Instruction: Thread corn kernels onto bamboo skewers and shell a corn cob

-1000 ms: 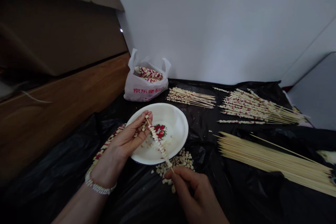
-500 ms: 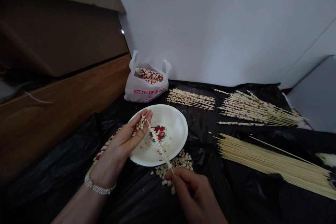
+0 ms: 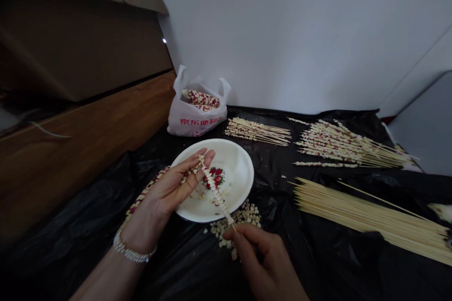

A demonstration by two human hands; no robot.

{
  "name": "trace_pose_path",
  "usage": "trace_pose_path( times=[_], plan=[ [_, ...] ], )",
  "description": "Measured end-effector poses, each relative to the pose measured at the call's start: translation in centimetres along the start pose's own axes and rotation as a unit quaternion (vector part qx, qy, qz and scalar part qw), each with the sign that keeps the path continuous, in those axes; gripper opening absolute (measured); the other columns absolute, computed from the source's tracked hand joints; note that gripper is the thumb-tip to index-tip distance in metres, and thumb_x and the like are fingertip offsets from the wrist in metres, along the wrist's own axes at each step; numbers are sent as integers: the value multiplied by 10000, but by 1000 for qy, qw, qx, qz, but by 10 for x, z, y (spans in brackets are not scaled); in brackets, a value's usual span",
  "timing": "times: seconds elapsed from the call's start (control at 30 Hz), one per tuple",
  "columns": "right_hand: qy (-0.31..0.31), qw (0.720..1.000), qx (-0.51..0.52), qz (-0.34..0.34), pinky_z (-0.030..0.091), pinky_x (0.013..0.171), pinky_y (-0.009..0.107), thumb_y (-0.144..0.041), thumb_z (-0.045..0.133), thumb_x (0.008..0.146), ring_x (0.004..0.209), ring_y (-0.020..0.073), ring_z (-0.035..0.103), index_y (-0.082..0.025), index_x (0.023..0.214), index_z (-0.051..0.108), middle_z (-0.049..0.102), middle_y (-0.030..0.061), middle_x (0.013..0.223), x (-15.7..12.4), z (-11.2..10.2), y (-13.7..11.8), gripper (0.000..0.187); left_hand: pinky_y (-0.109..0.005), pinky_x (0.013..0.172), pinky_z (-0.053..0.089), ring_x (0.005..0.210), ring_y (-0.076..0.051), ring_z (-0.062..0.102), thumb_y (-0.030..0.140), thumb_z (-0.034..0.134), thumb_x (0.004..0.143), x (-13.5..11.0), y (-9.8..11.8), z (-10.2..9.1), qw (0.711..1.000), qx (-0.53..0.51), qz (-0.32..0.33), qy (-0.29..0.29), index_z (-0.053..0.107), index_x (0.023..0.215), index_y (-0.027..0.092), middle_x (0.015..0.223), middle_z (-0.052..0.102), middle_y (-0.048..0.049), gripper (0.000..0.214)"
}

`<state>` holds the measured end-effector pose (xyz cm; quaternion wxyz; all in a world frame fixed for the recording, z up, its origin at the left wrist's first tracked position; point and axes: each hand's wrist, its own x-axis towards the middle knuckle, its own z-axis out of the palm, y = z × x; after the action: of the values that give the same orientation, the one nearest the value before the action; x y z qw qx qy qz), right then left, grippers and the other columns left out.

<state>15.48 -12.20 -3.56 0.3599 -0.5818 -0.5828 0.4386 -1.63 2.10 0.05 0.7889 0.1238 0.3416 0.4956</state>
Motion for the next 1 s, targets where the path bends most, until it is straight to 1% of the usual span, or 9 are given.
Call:
trace_pose_path(
  times=[0.13,0.23,0.33,0.4,0.5,0.6,0.8,0.9,1.0],
  plan=[
    [15,1000,1,-8,416,481,254,-438,448,905,538,166,552,-204,840,730,637,24,597,3,1,-3,371,-232,817,571,973,-191,692,7,491,873,-1,0,0,1000,15,9,14,554,1252,75,1144,681,-185,390],
    [20,1000,0,-17,449,510,264,-427,455,899,582,182,598,-203,841,729,686,41,650,3,2,-5,358,-194,711,584,892,-173,711,71,532,883,0,0,-2,999,29,18,20,622,1154,92,1097,701,-160,287],
    [16,1000,-7,-25,471,548,279,-421,447,905,625,198,631,-211,840,727,713,48,685,2,1,-5,356,-172,603,575,776,-144,716,91,555,876,2,0,-3,998,32,21,44,640,1130,110,1071,709,-139,269],
    [13,1000,-13,-23,469,548,282,-423,436,911,632,204,638,-214,844,726,716,50,687,1,0,-5,363,-168,605,572,773,-130,711,78,547,876,3,0,-3,998,25,16,52,627,1164,114,1084,705,-130,301],
    [5,1000,-19,-17,472,568,281,-414,435,915,661,206,647,-216,863,723,730,50,734,0,-1,-6,353,-166,649,573,870,-140,703,65,531,881,2,1,-1,999,10,16,47,599,1211,107,1107,697,-126,340],
    [8,1000,-19,-15,469,568,274,-414,435,917,640,196,631,-213,872,722,722,46,723,0,-2,-6,353,-162,660,575,904,-144,697,57,508,892,2,1,0,999,-5,16,44,603,1185,90,1065,704,-120,309],
    [7,1000,-15,-21,464,550,258,-416,442,919,635,193,637,-217,862,728,719,36,707,1,-1,-5,353,-155,606,570,684,-103,687,97,502,907,5,1,-3,998,-22,4,50,658,967,66,825,703,-80,170],
    [9,999,-16,-33,481,572,270,-417,434,915,683,213,666,-212,847,725,743,52,752,1,-1,-5,363,-168,569,565,638,-104,671,117,519,902,6,1,-4,998,-27,11,58,664,944,82,794,696,-69,155],
    [17,999,-25,-38,474,530,274,-417,423,911,623,208,658,-207,835,728,739,59,715,2,-1,-6,377,-189,572,568,640,-109,665,106,527,895,6,2,-4,995,-66,13,77,662,964,97,787,695,-57,152]
  ],
)
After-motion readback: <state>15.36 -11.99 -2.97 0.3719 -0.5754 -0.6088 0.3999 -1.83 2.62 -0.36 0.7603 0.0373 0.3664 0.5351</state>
